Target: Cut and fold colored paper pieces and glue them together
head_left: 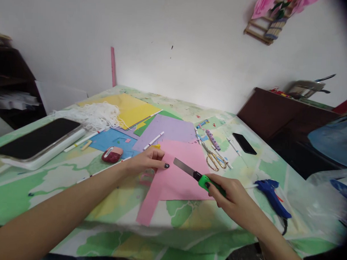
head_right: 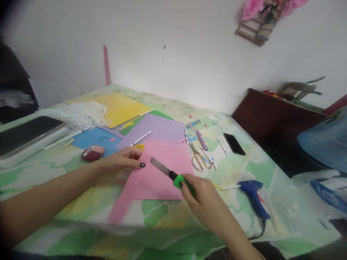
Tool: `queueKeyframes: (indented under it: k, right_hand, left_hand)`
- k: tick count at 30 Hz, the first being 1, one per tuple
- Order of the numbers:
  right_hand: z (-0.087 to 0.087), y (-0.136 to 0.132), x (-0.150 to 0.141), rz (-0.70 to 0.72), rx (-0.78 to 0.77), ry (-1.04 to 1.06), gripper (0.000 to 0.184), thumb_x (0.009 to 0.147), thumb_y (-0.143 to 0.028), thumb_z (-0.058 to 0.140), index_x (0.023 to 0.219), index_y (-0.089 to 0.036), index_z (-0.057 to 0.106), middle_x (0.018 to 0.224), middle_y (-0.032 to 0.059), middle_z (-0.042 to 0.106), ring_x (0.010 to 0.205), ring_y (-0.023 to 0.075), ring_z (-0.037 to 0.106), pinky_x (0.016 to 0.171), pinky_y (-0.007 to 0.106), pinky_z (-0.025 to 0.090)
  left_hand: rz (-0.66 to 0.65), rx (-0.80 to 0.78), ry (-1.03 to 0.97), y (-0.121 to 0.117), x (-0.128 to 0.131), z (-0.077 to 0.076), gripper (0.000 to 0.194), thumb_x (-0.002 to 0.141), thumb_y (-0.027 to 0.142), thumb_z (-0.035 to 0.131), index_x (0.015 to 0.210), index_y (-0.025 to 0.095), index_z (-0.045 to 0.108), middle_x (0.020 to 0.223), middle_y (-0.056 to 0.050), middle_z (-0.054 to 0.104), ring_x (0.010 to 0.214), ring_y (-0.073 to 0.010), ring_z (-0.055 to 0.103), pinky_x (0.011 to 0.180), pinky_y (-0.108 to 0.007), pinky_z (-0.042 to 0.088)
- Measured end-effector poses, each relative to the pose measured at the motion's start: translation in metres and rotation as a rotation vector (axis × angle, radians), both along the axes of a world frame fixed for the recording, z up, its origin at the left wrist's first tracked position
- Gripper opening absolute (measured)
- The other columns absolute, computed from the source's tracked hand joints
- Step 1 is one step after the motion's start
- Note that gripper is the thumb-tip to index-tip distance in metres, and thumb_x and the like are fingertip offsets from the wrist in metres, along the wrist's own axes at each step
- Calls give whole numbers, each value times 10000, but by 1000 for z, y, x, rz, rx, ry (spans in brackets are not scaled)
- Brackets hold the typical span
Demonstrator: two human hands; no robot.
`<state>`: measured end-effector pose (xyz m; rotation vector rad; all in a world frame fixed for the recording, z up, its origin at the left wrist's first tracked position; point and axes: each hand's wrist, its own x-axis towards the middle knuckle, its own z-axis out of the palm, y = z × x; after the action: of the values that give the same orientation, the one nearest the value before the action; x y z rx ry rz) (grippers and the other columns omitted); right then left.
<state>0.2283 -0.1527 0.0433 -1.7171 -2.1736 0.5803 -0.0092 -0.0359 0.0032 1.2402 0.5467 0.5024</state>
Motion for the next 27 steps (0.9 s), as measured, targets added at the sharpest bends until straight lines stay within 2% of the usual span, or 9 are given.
queueKeyframes:
  k: [5, 12, 18, 23, 27]
  right_hand:
    - [2, 0, 3, 23, -35, 1, 224, 910, -268, 373, 818, -183, 559, 593, -23, 514, 508, 101, 461, 501, 220, 335]
    - [6, -2, 3, 16, -91, -3, 263, 926, -287, 352, 785, -188, 551, 561, -30, 473, 502, 104, 449, 502, 228, 335]
    - [6, -4, 4, 16, -109, -15, 273, 928, -304, 347, 808, -182, 560, 604, -15, 509, 505, 105, 464, 492, 230, 337]
    - [4, -4, 2, 29, -111, -8, 269, 926, -306, 356, 815, -179, 565, 608, -14, 520, 505, 101, 462, 485, 227, 328]
    - [3, 0, -2, 30, -97, -8, 255, 923, -289, 365, 816, -178, 569, 585, -26, 493, 513, 100, 454, 502, 231, 324]
  left_hand:
    - [-66, -64, -29, -3, -2, 0, 100, 692, 214, 693, 682, 122, 655, 496, 44, 498, 374, -30, 340, 366, -160, 281]
    - [-76, -23, 42, -6, 0, 2, 132, 723, 248, 683, 717, 121, 646, 556, 33, 525, 404, -38, 347, 384, -176, 276]
    - [78, -40, 138, -12, 1, 2, 141, 786, 278, 630, 815, 148, 581, 659, 34, 487, 534, -60, 428, 447, -163, 311]
    - [-70, 26, 143, -9, 1, -4, 186, 796, 305, 622, 784, 147, 525, 648, 45, 448, 506, -54, 388, 410, -166, 264]
    - [-141, 63, 142, -6, 1, -6, 205, 816, 325, 593, 853, 129, 547, 652, 38, 468, 471, -42, 360, 382, -167, 232]
